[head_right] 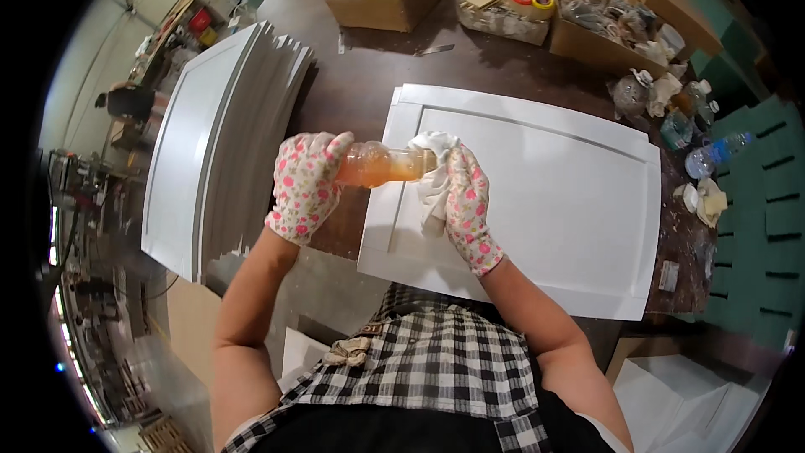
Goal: The person sands a white cabinet door by hand, wipes it with a cloth and cleaning liquid, and applies a dark finish to the edges with a brush.
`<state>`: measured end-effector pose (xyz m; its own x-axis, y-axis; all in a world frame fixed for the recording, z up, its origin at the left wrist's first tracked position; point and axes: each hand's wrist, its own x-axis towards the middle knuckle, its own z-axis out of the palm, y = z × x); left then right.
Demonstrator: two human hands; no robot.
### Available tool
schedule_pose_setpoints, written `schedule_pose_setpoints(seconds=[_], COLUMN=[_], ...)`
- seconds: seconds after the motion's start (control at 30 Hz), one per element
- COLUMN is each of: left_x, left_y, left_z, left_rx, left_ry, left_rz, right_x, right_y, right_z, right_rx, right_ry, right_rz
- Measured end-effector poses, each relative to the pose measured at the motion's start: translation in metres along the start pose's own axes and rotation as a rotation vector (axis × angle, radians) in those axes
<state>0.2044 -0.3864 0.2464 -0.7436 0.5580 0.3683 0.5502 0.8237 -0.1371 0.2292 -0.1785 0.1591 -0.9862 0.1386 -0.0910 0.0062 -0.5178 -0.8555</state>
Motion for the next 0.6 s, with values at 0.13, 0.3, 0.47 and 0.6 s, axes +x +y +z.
schedule_pose_setpoints(seconds=[0.13, 0.3, 0.47, 0.6], left_x=[0.022, 0.038, 0.011, -0.032], left_y=[0.004, 0.004, -0.018, -0.028], left_z=[-0.016, -0.020, 0.023, 0.106], left_rx=[0.186, 0.272, 0.045, -0.344], left_ry=[-0.116, -0.229, -0.029, 0.316], left_rz=[0.061, 0.054, -0.051, -0.282], right_x=[-0.001, 0.008, 0.024, 0.043], right_y=[0.006, 0.013, 0.011, 0.018], right_z=[0.005, 0.014, 0.015, 0.022], right_rx=[0.180, 0.232, 0.065, -0.030], right_ry=[0.063, 0.172, 0.107, 0.054], right_rz=[0.050, -0.001, 0.005, 0.034])
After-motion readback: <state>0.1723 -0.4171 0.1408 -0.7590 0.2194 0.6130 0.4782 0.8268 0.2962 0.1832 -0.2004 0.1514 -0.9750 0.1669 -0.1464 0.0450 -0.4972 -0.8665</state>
